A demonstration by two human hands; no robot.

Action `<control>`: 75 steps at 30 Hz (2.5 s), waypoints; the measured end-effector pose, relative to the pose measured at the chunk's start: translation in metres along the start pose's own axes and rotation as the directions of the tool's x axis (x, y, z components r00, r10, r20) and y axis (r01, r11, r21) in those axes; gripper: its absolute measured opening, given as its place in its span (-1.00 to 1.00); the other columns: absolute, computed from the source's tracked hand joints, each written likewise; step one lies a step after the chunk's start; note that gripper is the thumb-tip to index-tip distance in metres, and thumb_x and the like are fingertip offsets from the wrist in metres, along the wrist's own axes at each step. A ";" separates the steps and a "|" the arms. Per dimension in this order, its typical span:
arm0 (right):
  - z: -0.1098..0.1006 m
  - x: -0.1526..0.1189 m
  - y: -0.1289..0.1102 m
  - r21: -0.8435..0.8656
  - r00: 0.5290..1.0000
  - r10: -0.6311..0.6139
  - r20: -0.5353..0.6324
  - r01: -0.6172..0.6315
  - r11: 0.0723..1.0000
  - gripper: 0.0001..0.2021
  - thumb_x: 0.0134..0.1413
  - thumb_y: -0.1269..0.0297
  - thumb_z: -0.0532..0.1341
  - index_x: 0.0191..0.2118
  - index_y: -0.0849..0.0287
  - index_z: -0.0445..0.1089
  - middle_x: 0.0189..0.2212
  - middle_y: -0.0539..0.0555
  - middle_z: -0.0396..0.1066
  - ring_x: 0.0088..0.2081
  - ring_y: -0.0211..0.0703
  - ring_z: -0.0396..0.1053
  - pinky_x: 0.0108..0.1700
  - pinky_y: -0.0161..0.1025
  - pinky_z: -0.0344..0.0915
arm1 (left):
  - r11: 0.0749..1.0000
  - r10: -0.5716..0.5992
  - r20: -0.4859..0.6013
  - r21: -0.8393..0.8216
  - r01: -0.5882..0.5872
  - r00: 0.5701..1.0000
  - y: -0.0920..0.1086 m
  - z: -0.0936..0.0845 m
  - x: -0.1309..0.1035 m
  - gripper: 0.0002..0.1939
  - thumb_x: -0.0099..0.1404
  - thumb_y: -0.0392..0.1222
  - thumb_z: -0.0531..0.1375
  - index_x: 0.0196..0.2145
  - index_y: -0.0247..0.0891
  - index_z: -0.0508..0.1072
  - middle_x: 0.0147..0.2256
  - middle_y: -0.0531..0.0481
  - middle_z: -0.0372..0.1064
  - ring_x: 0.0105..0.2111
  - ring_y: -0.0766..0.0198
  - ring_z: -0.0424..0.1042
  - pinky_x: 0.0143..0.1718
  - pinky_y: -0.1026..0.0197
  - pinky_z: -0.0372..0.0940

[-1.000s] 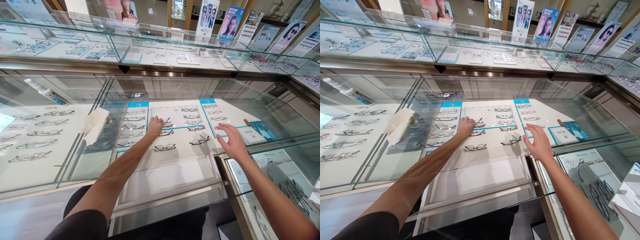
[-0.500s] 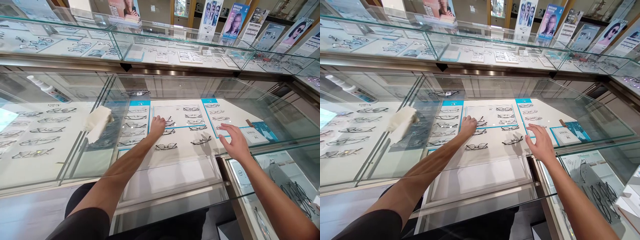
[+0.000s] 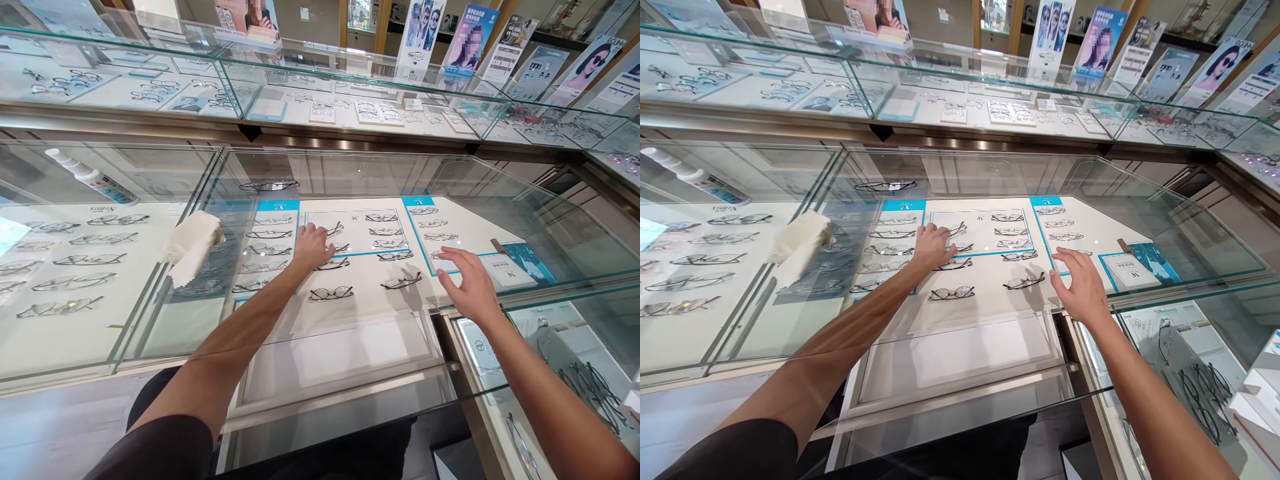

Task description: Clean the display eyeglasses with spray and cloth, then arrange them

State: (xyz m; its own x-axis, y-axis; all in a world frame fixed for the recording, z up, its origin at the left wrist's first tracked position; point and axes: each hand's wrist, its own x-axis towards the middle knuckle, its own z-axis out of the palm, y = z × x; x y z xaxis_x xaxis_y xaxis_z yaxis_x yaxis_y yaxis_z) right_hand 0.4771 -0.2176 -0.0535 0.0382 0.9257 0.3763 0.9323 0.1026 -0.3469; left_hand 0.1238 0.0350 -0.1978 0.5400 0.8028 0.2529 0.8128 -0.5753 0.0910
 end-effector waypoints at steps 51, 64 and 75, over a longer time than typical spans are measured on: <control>0.004 -0.002 0.011 -0.016 0.999 -0.049 -0.015 0.048 0.999 -0.70 0.40 0.13 0.20 0.14 0.03 0.48 0.21 0.18 0.55 0.23 0.27 0.46 0.25 0.26 0.39 | 0.295 0.617 0.042 -0.938 -0.182 0.786 0.130 -0.221 -0.165 -0.87 0.38 -0.31 0.26 -0.35 -0.14 0.47 -0.40 -0.04 0.52 -0.40 0.27 0.48 -0.36 0.20 0.40; 0.007 -0.003 0.012 -0.010 0.998 -0.055 -0.023 0.054 0.998 -0.70 0.40 0.12 0.20 0.14 0.03 0.48 0.20 0.20 0.55 0.22 0.28 0.45 0.25 0.30 0.39 | 0.990 -0.056 -0.130 -0.135 0.039 0.990 -0.087 -0.230 0.028 -0.75 0.24 -0.30 0.16 -0.19 -0.27 0.60 -0.14 -0.19 0.56 -0.16 0.04 0.52 -0.06 0.05 0.39; 0.009 -0.003 0.016 -0.003 0.999 -0.048 -0.019 0.048 0.999 -0.70 0.40 0.13 0.20 0.14 0.03 0.47 0.21 0.19 0.54 0.21 0.24 0.45 0.22 0.27 0.40 | 0.988 -0.052 -0.108 0.141 0.067 0.993 -0.113 -0.188 0.053 -0.66 0.31 -0.21 0.14 -0.06 -0.27 0.64 0.06 -0.30 0.54 0.13 -0.25 0.40 0.23 -0.35 0.11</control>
State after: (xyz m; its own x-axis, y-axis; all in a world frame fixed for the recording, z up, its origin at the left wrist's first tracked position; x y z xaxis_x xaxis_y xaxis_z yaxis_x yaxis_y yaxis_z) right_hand 0.4886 -0.2156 -0.0680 0.0003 0.9126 0.4088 0.9343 0.1455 -0.3255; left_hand 0.0194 0.1133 -0.0133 0.4703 0.8100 0.3502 0.8698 -0.4925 -0.0291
